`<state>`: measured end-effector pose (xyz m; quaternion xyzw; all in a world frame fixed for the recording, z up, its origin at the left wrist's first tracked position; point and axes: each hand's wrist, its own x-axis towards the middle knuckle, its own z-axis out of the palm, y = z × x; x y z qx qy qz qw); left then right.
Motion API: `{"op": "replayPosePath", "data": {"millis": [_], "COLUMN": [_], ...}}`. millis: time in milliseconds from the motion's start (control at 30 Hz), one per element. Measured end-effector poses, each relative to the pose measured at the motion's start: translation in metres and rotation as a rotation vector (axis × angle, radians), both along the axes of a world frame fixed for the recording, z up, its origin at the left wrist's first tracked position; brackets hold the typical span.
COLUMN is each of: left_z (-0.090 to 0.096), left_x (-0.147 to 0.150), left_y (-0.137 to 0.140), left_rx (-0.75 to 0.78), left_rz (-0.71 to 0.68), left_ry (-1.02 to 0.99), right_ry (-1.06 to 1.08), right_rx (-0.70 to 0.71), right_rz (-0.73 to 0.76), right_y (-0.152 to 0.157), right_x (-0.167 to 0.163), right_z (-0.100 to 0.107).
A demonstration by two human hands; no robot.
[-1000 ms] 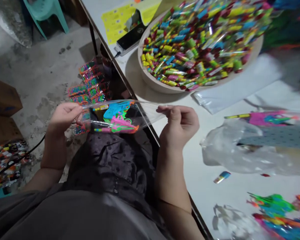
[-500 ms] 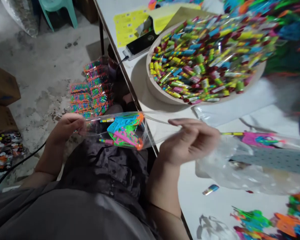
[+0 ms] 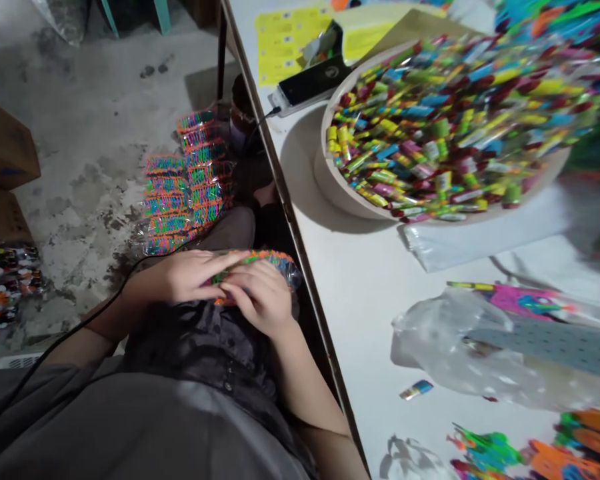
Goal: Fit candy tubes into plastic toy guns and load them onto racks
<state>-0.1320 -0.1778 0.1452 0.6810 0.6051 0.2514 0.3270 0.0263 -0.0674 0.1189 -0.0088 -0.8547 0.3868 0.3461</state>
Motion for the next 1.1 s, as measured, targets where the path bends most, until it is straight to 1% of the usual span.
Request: {"op": "replayPosePath", "data": {"millis": [33, 100, 167, 233, 333, 400, 533, 567, 600, 633, 700, 733, 767, 800, 833, 900, 933, 1000, 1067, 1100], "left_z": [-0.003, -0.011, -0.017, -0.02, -0.024, -0.026, -0.032, -0.035, -0.04, -0.046, -0.065, -0.076, -0.086, -0.096, -0.105, -0.116, -0.118, -0.115, -0.106, -0.099], "left_x": [-0.002, -0.013, -0.027, -0.042, -0.06, -0.068, -0.072, -0.07, -0.068, -0.065, -0.059, -0.056, -0.055, -0.054, -0.055, -0.061, -0.067, -0.084, -0.107, -0.119], "left_y": [-0.003, -0.011, -0.019, -0.027, -0.037, -0.041, -0.045, -0.047, -0.05, -0.055, -0.07, -0.078, -0.087, -0.095, -0.102, -0.111, -0.112, -0.11, -0.101, -0.094], "left_rx": [-0.049, -0.122, -0.147, -0.126, -0.095, -0.092, -0.099, -0.08, -0.028, 0.045, 0.244, 0.272, 0.216, 0.099, -0.024, -0.2, -0.244, -0.279, -0.292, -0.276], "left_rz": [0.013, 0.085, 0.167, 0.24, 0.305, 0.327, 0.331, 0.351, 0.398, 0.473, 0.675, 0.758, 0.772, 0.739, 0.688, 0.593, 0.562, 0.537, 0.533, 0.521], "left_ry": [0.012, 0.05, 0.072, 0.049, -0.065, -0.164, -0.28, -0.3, -0.327, -0.355, -0.407, -0.399, -0.382, -0.36, -0.342, -0.309, -0.249, -0.067, 0.152, 0.253], "right_ry": [-0.037, -0.144, -0.294, -0.429, -0.565, -0.615, -0.618, -0.601, -0.58, -0.554, -0.49, -0.456, -0.42, -0.385, -0.354, -0.303, -0.279, -0.232, -0.181, -0.162], "right_rx": [0.005, -0.006, -0.019, -0.014, -0.011, -0.003, 0.074, 0.082, 0.084, 0.078, 0.057, 0.046, 0.037, 0.03, 0.025, 0.023, 0.025, 0.038, 0.052, 0.055], "right_rz": [0.021, 0.077, 0.108, 0.057, -0.1, -0.167, -0.205, -0.207, -0.207, -0.207, -0.213, -0.221, -0.235, -0.253, -0.272, -0.292, -0.288, -0.252, -0.204, -0.179], "right_y": [-0.004, -0.009, -0.007, 0.0, 0.015, 0.022, 0.027, 0.028, 0.029, 0.03, 0.035, 0.037, 0.039, 0.042, 0.043, 0.044, 0.044, 0.042, 0.037, 0.034], "right_x": [-0.004, -0.01, -0.013, -0.012, -0.007, -0.005, -0.008, -0.01, -0.011, -0.011, -0.012, -0.011, -0.011, -0.01, -0.009, -0.009, -0.009, -0.01, -0.013, -0.015], "right_z": [0.0, -0.003, -0.009, -0.02, -0.038, -0.049, -0.062, -0.064, -0.067, -0.069, -0.074, -0.077, -0.079, -0.08, -0.082, -0.083, -0.083, -0.083, -0.08, -0.077]}}
